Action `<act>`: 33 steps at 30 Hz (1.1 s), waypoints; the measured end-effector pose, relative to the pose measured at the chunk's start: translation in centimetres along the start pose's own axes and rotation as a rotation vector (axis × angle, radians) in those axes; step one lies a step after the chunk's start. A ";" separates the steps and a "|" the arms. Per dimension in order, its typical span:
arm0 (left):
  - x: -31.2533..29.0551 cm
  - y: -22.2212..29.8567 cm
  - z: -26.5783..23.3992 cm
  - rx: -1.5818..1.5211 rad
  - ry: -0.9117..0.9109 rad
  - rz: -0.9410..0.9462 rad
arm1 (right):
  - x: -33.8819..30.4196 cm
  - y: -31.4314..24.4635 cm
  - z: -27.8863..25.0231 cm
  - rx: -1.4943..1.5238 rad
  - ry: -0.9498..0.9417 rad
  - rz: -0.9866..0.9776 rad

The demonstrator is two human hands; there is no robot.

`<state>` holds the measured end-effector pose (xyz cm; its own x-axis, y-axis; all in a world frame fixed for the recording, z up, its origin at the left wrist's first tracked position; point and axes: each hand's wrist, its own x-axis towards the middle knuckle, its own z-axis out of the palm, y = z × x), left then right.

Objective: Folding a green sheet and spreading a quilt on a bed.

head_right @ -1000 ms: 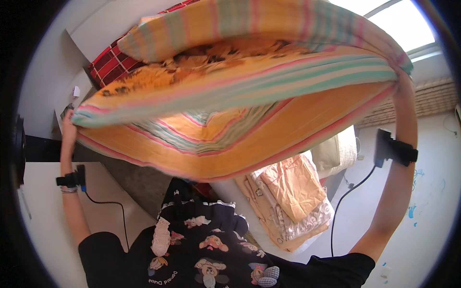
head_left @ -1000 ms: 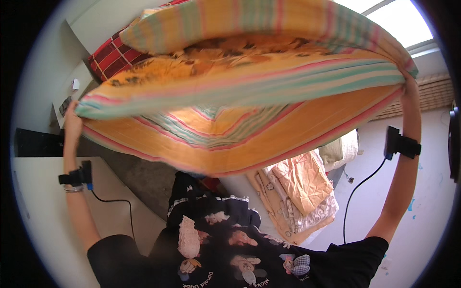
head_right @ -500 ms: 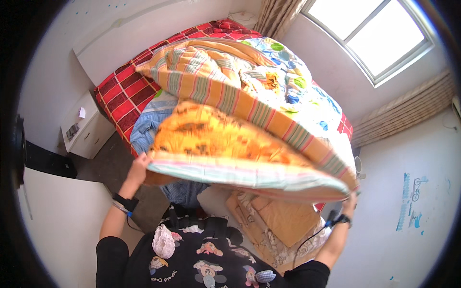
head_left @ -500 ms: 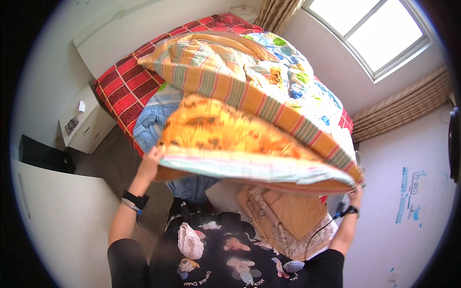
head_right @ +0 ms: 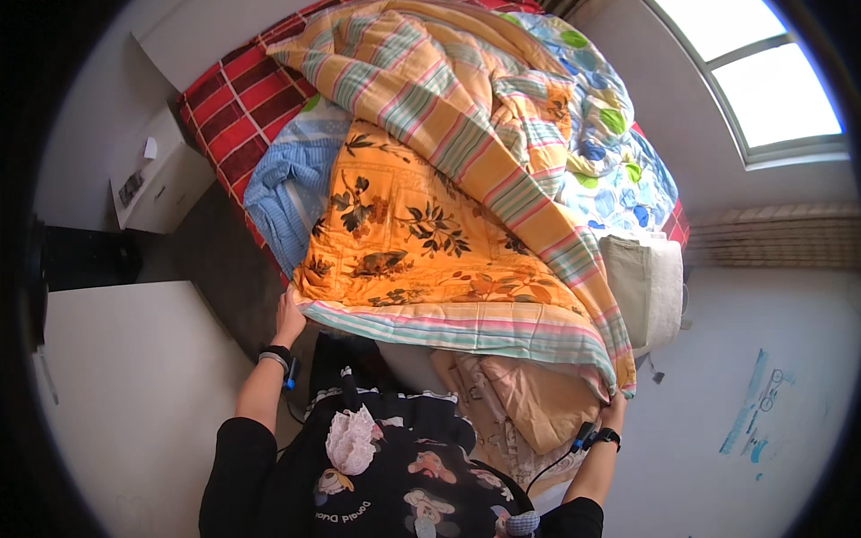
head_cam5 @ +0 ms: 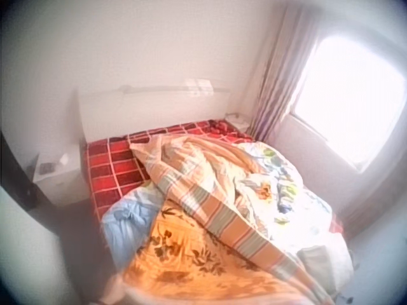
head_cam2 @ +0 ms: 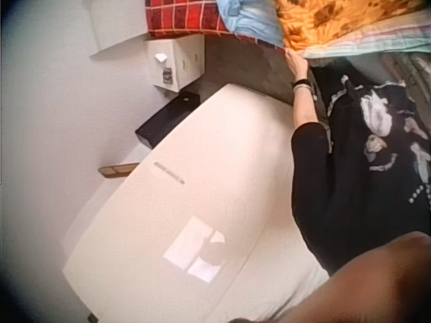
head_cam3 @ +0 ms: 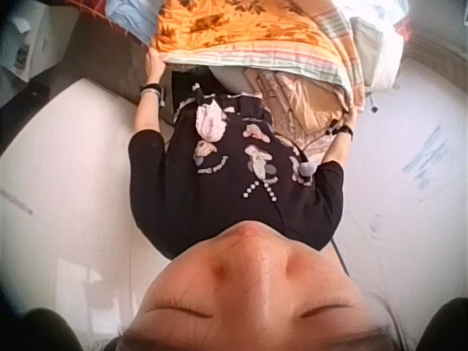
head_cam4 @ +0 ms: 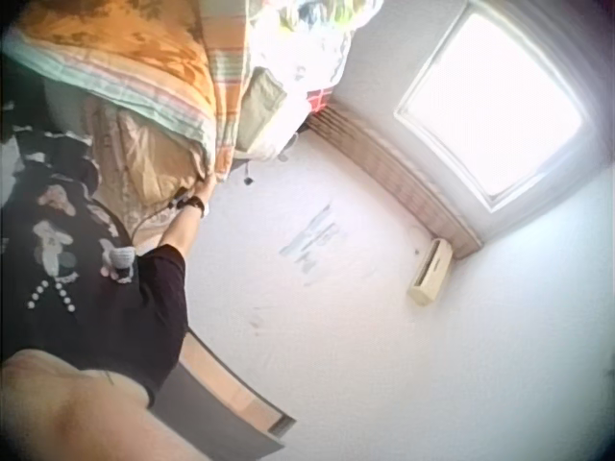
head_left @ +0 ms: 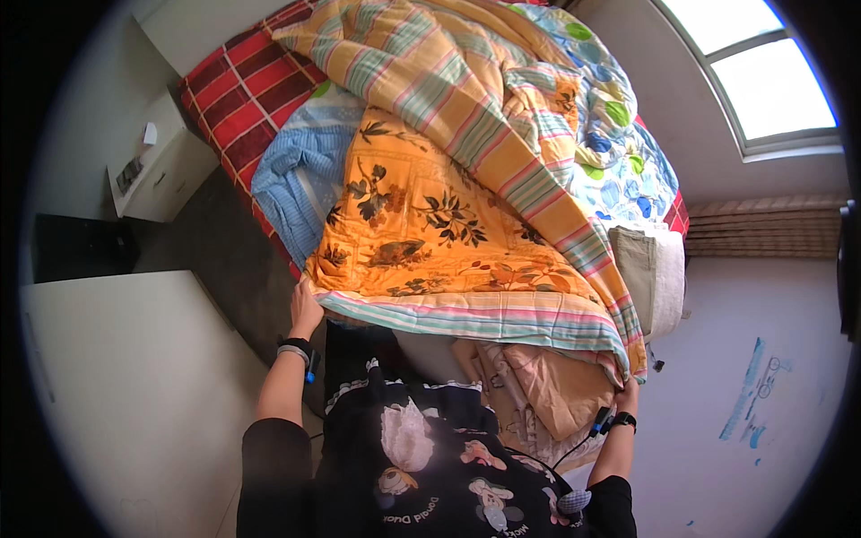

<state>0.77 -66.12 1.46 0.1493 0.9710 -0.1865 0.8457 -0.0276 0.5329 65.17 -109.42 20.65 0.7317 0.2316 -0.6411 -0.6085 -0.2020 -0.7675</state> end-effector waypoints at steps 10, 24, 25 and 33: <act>-2.2 -6.8 5.6 0.056 -0.139 -0.178 | -0.8 -0.8 -1.1 -0.169 0.055 0.022; 3.6 -12.1 13.0 -0.802 -0.267 -0.560 | -0.7 -3.9 -0.7 -0.285 0.190 -0.360; 3.1 -11.1 11.7 -0.789 -0.263 -0.558 | 0.2 -4.2 0.0 -0.249 0.166 -0.410; 8.4 -9.0 0.4 -0.477 0.129 -0.287 | 1.1 -11.8 10.1 0.015 0.144 -0.557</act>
<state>-5.36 -57.81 -5.21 -0.1415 0.9459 -0.2921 0.5138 0.3224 0.7951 70.07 -97.14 28.97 0.9769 0.1672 -0.1331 -0.1224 -0.0725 -0.9898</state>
